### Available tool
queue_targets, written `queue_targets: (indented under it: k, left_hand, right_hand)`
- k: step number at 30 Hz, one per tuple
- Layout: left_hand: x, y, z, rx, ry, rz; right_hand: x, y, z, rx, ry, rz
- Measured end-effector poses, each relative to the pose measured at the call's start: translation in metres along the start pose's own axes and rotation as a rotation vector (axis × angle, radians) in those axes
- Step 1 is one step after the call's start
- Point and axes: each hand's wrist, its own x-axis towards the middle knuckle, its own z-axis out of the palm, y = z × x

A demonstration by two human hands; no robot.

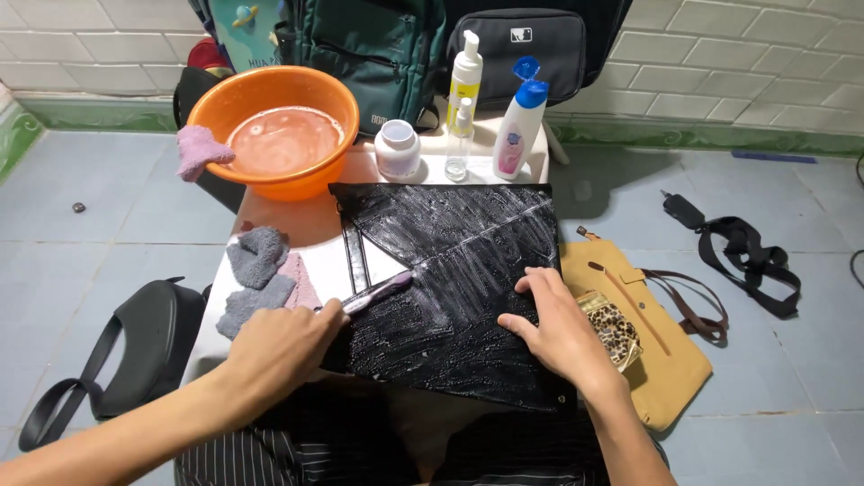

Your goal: The person is cleaning a black leather bag by applying foam and scrubbing it with a toothbrush.

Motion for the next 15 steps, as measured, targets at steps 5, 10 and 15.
queue_targets:
  k: [5,10,15]
  left_hand:
    - [-0.02,0.022,0.008,-0.143,-0.319,-0.01]
    - [-0.01,0.014,0.001,-0.08,-0.233,-0.088]
    - [-0.019,0.026,-0.004,-0.163,-0.283,-0.112]
  right_hand:
    - [0.002,0.002,0.003,-0.019,0.01,-0.017]
    - [0.003,0.007,0.004,-0.08,0.018,-0.038]
    - [0.003,0.007,0.008,-0.085,0.017,-0.052]
